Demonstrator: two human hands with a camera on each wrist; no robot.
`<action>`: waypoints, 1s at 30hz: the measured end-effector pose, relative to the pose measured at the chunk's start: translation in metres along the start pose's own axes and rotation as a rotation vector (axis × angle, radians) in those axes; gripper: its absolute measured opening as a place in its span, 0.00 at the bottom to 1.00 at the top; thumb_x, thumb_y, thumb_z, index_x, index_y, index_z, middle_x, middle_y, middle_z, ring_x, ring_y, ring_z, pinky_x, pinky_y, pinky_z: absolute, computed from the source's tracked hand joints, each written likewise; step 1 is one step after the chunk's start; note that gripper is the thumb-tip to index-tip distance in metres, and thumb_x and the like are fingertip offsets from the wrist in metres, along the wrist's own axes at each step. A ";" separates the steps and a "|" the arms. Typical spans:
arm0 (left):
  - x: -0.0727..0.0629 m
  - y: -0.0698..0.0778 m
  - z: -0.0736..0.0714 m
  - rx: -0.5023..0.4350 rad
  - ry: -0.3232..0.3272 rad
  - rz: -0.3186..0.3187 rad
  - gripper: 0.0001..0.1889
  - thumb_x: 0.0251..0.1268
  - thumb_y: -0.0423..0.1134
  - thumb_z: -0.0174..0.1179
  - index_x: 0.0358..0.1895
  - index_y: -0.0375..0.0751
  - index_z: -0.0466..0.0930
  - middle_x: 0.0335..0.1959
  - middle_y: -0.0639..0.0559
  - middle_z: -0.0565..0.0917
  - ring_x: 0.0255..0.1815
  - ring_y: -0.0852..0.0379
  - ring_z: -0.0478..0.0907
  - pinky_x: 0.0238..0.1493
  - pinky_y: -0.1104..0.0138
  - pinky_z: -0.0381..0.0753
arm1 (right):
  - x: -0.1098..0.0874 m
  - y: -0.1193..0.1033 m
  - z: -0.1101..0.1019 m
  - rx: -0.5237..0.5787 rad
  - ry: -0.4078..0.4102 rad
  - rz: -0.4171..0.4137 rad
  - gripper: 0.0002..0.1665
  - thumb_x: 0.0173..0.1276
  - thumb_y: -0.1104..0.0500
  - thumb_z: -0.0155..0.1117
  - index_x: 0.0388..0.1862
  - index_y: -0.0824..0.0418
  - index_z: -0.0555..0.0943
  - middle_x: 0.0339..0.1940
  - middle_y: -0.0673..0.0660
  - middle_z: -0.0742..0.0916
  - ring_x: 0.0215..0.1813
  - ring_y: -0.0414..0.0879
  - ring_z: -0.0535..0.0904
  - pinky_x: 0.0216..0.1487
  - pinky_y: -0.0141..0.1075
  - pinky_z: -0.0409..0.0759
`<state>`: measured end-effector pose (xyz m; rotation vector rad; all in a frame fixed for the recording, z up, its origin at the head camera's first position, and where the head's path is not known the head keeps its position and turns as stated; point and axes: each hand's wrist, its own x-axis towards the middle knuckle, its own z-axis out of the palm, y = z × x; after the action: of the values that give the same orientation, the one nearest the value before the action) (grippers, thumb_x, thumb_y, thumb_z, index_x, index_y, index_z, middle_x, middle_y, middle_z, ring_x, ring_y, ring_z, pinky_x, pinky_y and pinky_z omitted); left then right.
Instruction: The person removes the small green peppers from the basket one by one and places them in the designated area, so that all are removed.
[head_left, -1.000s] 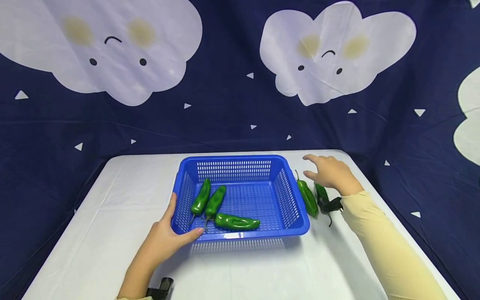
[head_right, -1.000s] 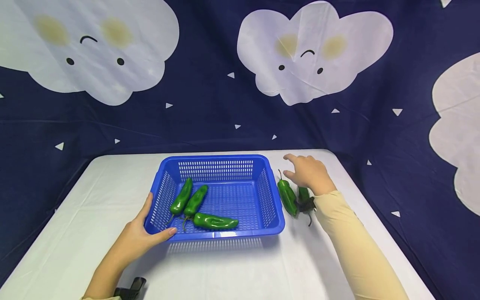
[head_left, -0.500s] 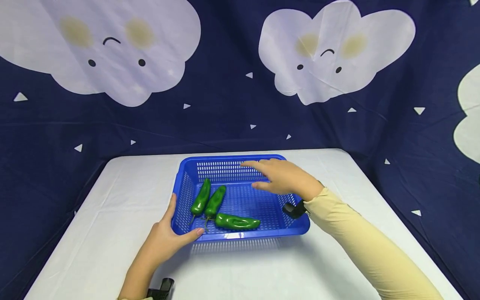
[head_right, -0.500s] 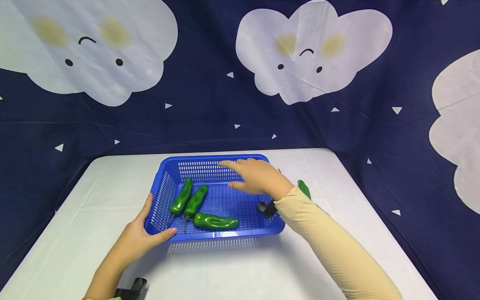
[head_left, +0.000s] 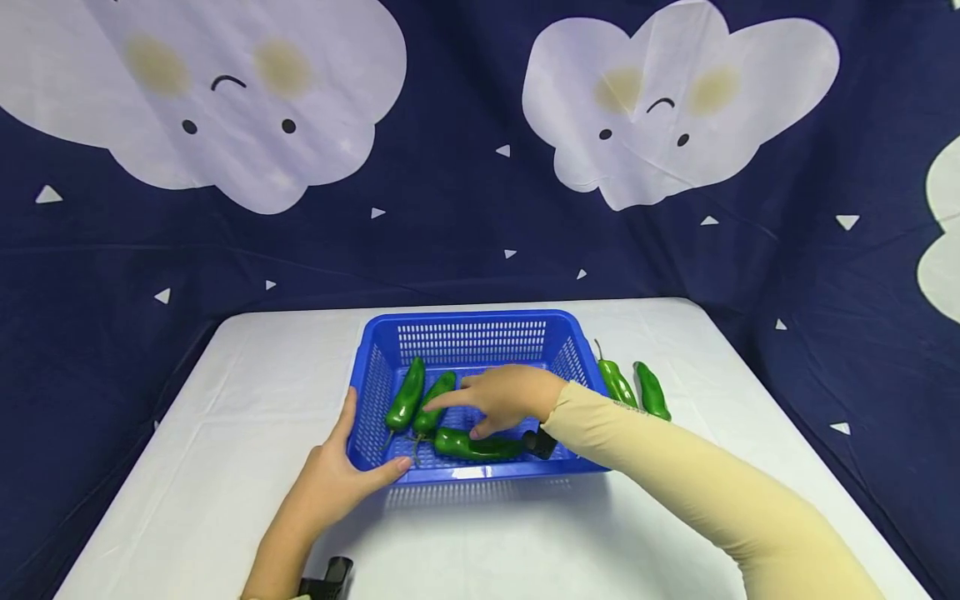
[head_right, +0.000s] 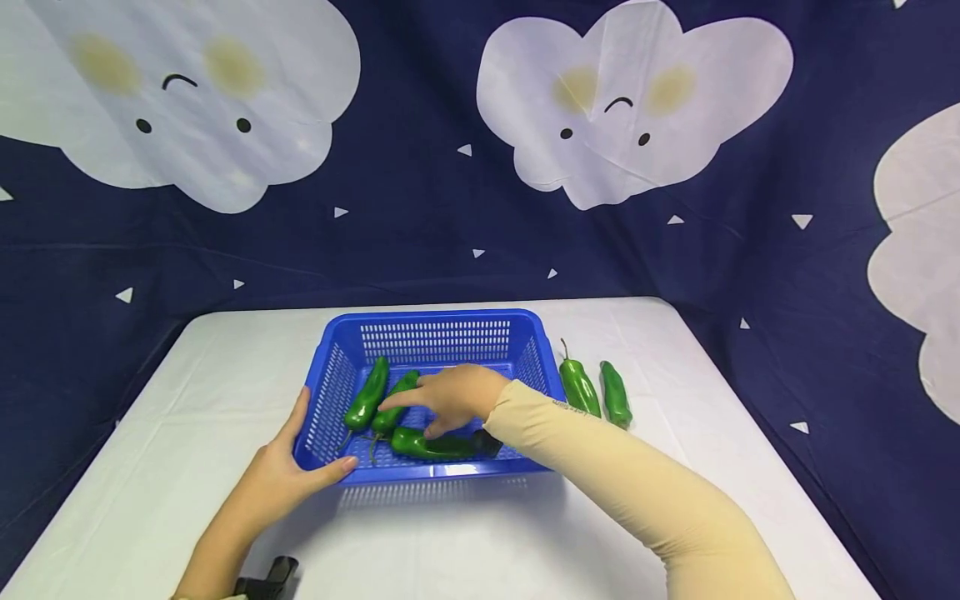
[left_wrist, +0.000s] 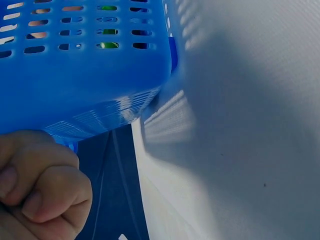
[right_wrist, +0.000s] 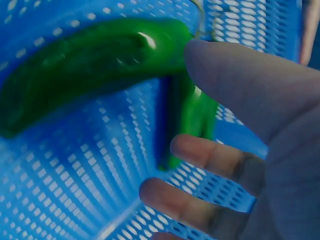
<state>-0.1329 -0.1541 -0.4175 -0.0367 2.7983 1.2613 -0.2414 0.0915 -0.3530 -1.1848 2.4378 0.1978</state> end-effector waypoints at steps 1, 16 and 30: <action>0.000 0.000 0.000 0.000 0.000 0.002 0.67 0.48 0.68 0.70 0.81 0.54 0.28 0.58 0.28 0.80 0.52 0.38 0.84 0.54 0.44 0.81 | 0.002 -0.001 0.001 0.015 -0.027 -0.006 0.45 0.70 0.47 0.65 0.76 0.21 0.52 0.75 0.55 0.72 0.51 0.46 0.85 0.54 0.42 0.83; 0.000 0.000 0.001 0.019 -0.013 -0.016 0.67 0.49 0.69 0.69 0.81 0.54 0.28 0.62 0.27 0.77 0.57 0.34 0.81 0.57 0.41 0.79 | 0.018 -0.006 0.012 0.034 -0.201 -0.133 0.44 0.68 0.60 0.67 0.72 0.22 0.63 0.77 0.48 0.66 0.55 0.40 0.75 0.55 0.34 0.80; 0.000 0.001 0.001 0.030 -0.009 -0.015 0.67 0.49 0.70 0.68 0.81 0.53 0.28 0.65 0.27 0.74 0.60 0.33 0.79 0.57 0.41 0.79 | 0.020 -0.005 0.026 -0.003 -0.226 0.004 0.52 0.57 0.54 0.77 0.68 0.14 0.61 0.82 0.54 0.61 0.57 0.45 0.79 0.48 0.39 0.82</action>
<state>-0.1334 -0.1526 -0.4172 -0.0506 2.8029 1.2130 -0.2408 0.0822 -0.3844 -1.0945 2.2442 0.3191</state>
